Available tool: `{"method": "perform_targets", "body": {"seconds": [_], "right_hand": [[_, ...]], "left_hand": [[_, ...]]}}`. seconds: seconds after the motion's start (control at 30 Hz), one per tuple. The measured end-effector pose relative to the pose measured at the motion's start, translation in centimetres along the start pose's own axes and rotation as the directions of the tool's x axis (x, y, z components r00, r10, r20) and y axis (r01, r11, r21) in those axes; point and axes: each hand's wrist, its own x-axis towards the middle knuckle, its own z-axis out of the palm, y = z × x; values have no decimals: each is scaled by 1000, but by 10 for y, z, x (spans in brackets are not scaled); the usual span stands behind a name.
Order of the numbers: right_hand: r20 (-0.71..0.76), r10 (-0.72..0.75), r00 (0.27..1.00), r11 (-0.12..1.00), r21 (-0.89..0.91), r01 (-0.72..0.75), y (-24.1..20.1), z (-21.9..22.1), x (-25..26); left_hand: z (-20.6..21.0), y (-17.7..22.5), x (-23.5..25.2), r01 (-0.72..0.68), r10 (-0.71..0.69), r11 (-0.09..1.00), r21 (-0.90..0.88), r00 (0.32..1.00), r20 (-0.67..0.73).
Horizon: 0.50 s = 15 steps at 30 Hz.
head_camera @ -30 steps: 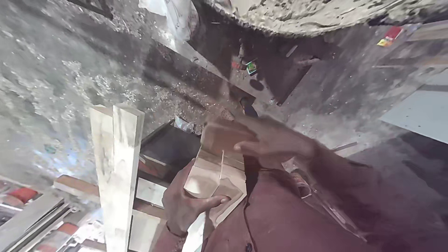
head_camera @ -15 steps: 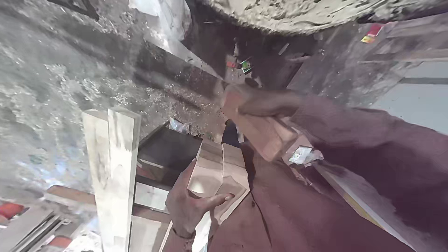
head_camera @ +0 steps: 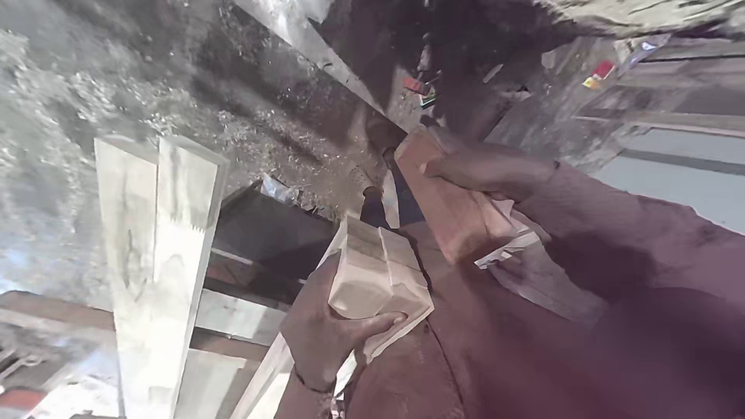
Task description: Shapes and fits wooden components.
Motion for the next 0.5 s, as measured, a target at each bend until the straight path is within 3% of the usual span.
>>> {"method": "perform_targets", "body": {"seconds": [0.07, 0.13, 0.17, 0.23, 0.33, 0.5], "right_hand": [[-185, -34, 982, 977, -212, -7, 23, 52, 11], [78, 97, 992, 935, -348, -64, 17, 66, 14], [149, 162, 975, 915, -394, -91, 2, 63, 21], [176, 375, 910, 869, -410, -278, -28, 61, 13], [95, 97, 991, 943, -329, -61, -6, 39, 22], [36, -197, 980, 968, -150, 200, -19, -32, 12]], "left_hand": [[3, 0, 4, -7, 7, 1000, 10, 1000, -7], [-1, 3, 0, -5, 4, 999, 45, 1000, 26], [-1, 2, 6, -7, 5, 998, 55, 1000, 21], [-2, 3, 5, -1, -2, 999, 54, 999, 43], [1, 1, 2, 19, -19, 999, 37, 1000, 12], [4, -5, -2, 33, -33, 999, 34, 999, 8]]}}
